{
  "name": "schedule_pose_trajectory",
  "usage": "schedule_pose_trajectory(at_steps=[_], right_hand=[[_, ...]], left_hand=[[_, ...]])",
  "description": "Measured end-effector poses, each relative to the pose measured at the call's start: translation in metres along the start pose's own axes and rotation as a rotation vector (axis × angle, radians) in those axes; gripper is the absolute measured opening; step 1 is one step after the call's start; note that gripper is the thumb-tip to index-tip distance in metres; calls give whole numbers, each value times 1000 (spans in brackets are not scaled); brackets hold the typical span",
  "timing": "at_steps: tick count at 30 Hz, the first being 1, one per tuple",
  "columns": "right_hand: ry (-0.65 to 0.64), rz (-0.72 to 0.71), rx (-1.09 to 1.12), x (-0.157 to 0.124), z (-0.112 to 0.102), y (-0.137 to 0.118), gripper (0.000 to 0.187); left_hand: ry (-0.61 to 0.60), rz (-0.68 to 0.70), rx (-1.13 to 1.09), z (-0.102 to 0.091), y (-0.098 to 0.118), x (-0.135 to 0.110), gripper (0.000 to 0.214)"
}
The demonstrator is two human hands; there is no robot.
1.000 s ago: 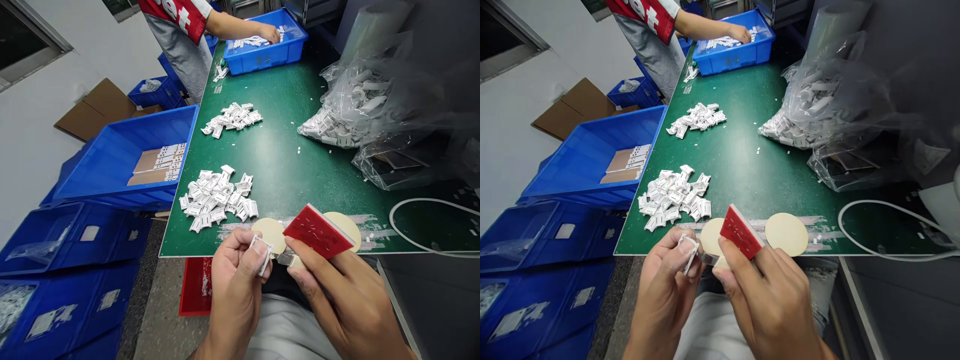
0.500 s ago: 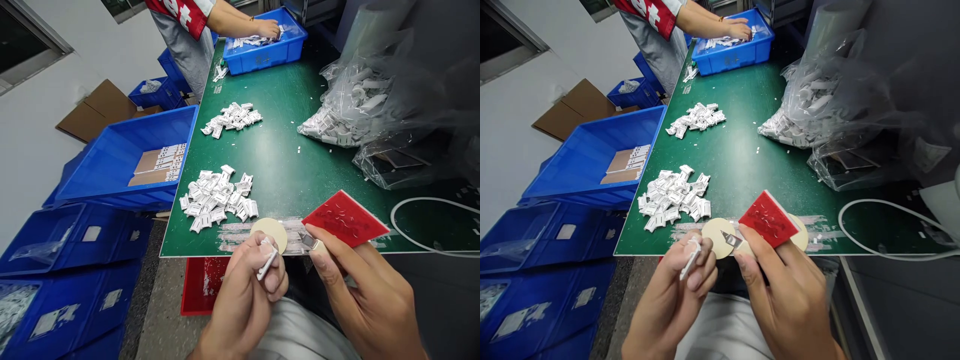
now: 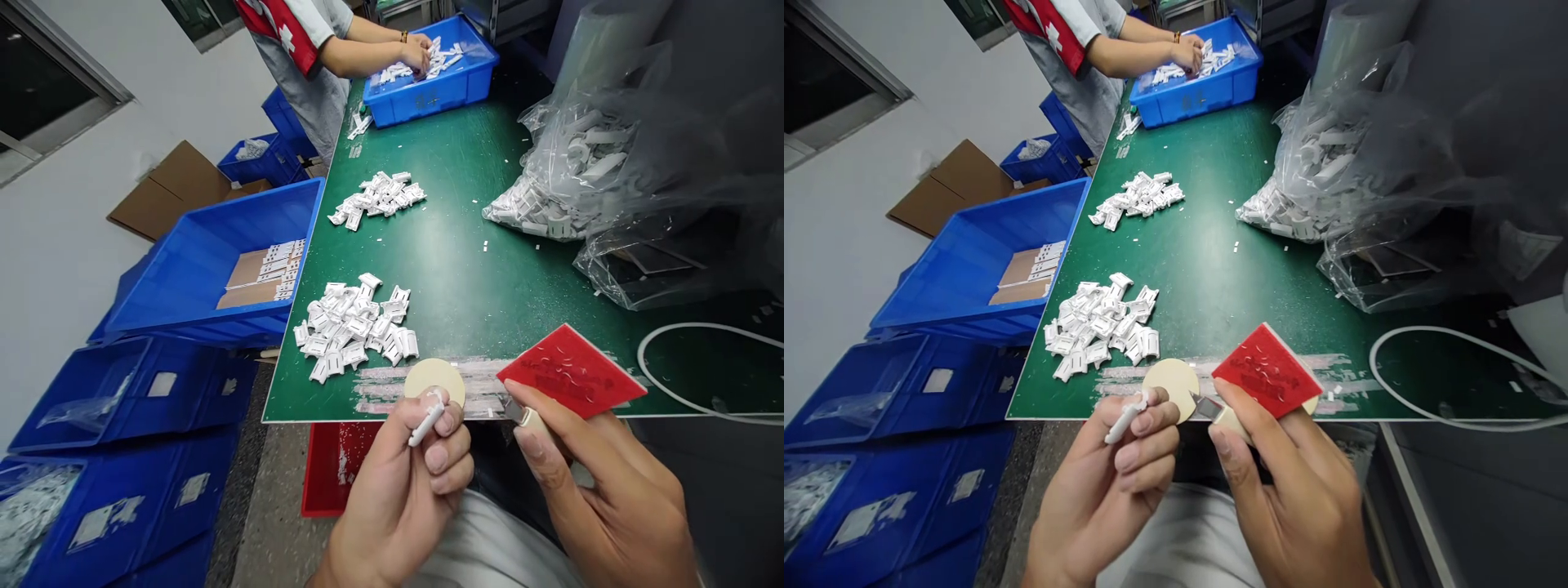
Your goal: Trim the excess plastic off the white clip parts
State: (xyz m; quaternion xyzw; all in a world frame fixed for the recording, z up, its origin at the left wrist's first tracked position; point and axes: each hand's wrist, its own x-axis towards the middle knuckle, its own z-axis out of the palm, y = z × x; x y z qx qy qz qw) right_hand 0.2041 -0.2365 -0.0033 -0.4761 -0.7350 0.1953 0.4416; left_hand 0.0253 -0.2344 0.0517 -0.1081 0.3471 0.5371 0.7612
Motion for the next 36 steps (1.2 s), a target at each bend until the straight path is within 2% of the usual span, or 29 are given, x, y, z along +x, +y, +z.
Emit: schedule_pose_trajectory(at_steps=[5, 9, 16, 24, 31, 36], right_hand=[[-94, -181, -2, 0, -3, -2, 42], [-123, -255, -36, 5, -5, -6, 42], [-89, -255, -90, 10, -3, -11, 30], [-87, -248, -85, 8, -1, -11, 28], [-87, -238, -117, 7, -1, -14, 28], [3, -175, -125, 11, -2, -9, 25]], left_hand=[[52, 212, 184, -4, -10, 2, 41], [43, 276, 287, -7, -15, 1, 43], [83, 352, 329, -9, -17, 1, 41], [157, 409, 364, -11, -18, 1, 50], [158, 438, 384, -12, -18, 1, 50], [148, 471, 408, -8, -19, 0, 50]])
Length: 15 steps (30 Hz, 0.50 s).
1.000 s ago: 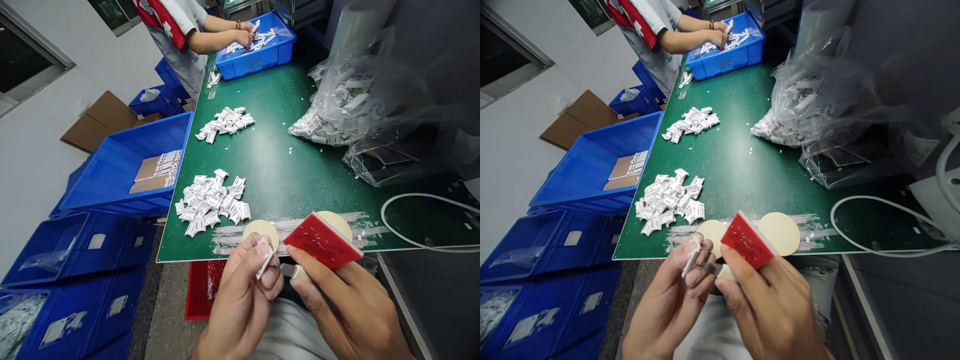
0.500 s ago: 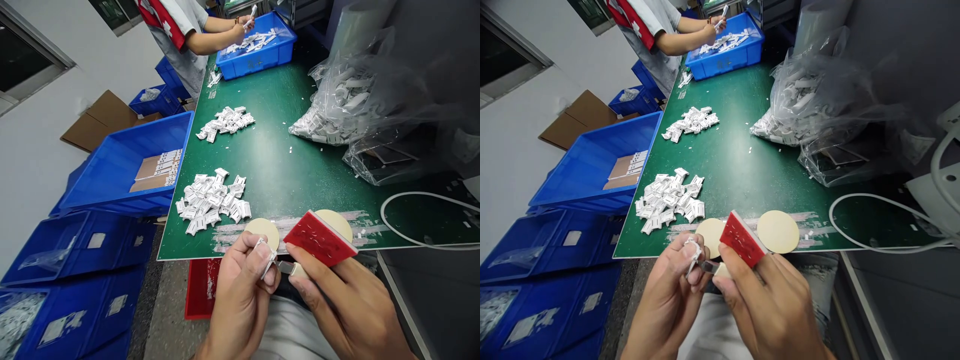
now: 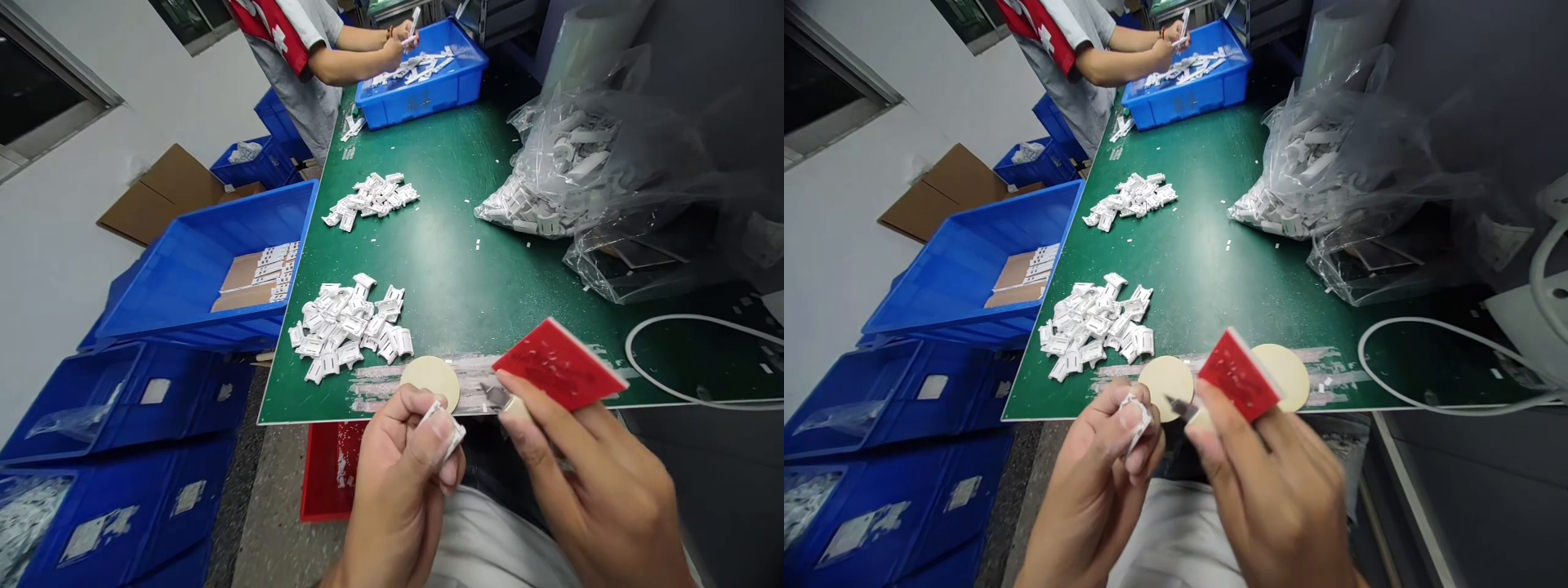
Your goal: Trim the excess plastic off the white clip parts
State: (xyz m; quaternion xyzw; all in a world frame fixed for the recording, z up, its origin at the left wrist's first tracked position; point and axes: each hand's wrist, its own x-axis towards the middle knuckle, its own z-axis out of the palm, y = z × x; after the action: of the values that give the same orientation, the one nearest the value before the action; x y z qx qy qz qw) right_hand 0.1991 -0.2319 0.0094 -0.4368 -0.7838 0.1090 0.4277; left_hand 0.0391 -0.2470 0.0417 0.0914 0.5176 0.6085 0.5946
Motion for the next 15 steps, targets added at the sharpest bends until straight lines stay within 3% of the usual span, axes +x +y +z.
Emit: schedule_pose_trajectory(at_steps=[4, 12, 15], right_hand=[[16, 92, 31, -5, -1, 8, 31], [21, 107, 76, -13, 0, 9, 36], [11, 149, 98, -18, -1, 10, 40]], left_hand=[[-17, -41, -7, 1, 0, -1, 52], [-33, -72, -21, -1, -2, 0, 52], [-93, -65, -29, -7, -6, 1, 44]])
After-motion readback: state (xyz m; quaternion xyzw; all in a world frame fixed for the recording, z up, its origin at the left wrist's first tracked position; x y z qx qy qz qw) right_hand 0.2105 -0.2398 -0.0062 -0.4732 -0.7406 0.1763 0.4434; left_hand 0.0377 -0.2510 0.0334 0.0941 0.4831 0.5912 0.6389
